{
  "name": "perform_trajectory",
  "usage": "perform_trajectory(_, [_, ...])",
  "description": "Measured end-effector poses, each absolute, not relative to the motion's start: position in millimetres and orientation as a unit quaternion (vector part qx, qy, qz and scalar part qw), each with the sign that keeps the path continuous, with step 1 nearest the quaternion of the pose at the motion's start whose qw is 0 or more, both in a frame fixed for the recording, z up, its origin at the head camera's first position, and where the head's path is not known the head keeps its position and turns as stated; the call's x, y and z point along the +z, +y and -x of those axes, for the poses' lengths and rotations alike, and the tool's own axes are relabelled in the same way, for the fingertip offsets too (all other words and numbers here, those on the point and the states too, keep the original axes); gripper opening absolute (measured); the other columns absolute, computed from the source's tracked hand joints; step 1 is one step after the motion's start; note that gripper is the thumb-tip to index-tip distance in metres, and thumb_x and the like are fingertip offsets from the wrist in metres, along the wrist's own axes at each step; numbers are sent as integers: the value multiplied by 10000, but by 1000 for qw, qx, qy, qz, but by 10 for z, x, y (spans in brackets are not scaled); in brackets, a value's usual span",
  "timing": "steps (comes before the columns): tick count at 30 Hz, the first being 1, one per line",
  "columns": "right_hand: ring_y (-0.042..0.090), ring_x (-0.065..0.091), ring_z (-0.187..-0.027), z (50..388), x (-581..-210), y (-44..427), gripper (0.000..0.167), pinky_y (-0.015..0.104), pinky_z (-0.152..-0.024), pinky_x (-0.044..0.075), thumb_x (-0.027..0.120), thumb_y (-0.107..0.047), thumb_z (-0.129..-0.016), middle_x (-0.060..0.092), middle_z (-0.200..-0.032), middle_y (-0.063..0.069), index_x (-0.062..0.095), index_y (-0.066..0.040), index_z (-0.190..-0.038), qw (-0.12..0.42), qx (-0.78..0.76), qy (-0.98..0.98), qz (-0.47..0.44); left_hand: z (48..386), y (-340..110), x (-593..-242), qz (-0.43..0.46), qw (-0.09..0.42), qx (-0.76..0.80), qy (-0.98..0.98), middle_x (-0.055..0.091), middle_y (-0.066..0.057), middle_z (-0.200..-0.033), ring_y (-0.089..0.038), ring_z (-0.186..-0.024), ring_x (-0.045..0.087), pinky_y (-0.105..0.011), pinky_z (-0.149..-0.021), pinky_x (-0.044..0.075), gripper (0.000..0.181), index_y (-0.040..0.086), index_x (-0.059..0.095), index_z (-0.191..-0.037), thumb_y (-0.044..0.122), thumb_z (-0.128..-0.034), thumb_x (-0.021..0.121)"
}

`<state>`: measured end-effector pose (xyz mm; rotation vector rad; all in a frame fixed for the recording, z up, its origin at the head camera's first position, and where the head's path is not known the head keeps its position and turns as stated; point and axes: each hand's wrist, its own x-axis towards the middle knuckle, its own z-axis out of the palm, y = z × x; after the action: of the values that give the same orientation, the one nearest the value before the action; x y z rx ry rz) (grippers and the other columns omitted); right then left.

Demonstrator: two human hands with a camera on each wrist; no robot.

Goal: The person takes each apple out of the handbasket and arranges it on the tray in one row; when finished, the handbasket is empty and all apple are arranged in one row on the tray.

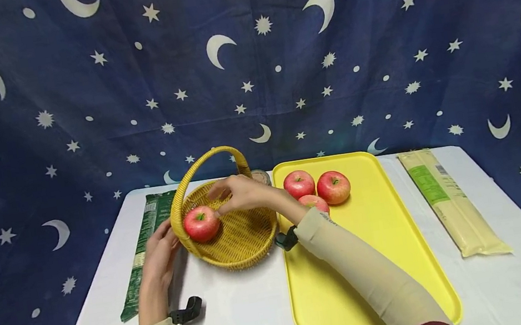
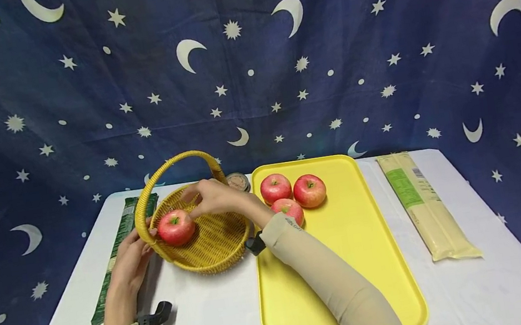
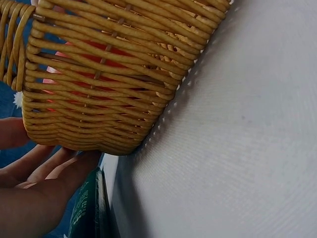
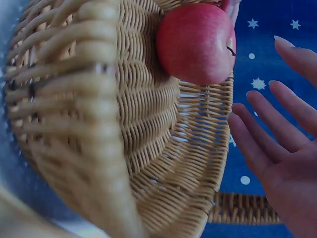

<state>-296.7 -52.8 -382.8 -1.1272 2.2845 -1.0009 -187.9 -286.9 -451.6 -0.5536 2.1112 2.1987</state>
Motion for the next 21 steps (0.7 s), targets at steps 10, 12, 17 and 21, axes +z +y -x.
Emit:
perform_trajectory(10, [230, 591, -1283, 2995, -3922, -740, 535, 362, -1129, 466, 781, -147, -851, 679, -1345, 77, 654, -58, -1363, 214, -354, 800, 435, 1881, -2860, -4523, 174, 14, 717, 674, 415, -58, -1527, -109, -1269, 495, -249, -1123, 413, 510, 97, 404, -1566, 209, -1079, 509])
perform_trajectory(12, [221, 588, -1273, 2999, -3922, -765, 535, 367, -1122, 470, 775, -121, -848, 677, -1349, 74, 653, -54, -1365, 223, -352, 796, 440, 1880, -2857, -4522, 172, 13, 718, 674, 417, -60, -1524, -102, -1265, 497, -240, -1111, 418, 509, 94, 404, -1567, 200, -1080, 505])
perform_trajectory(17, [185, 574, -1262, 3016, -3933, -826, 556, 300, -1073, 484, 768, -103, -836, 658, -1378, 39, 653, -97, -1381, 247, -333, 797, 440, 1869, -2853, -4520, 164, 12, 720, 674, 419, -70, -1531, -73, -1248, 498, -224, -1106, 413, 500, 86, 401, -1568, 180, -1085, 492])
perform_trajectory(21, [145, 565, -1234, 3024, -3925, -886, 566, 233, -1020, 474, 776, -131, -836, 646, -1384, 7, 657, -150, -1389, 246, -299, 803, 453, 1862, -2864, -4515, 161, 10, 722, 673, 416, -79, -1548, -81, -1266, 492, -233, -1118, 407, 501, 90, 399, -1570, 178, -1086, 493])
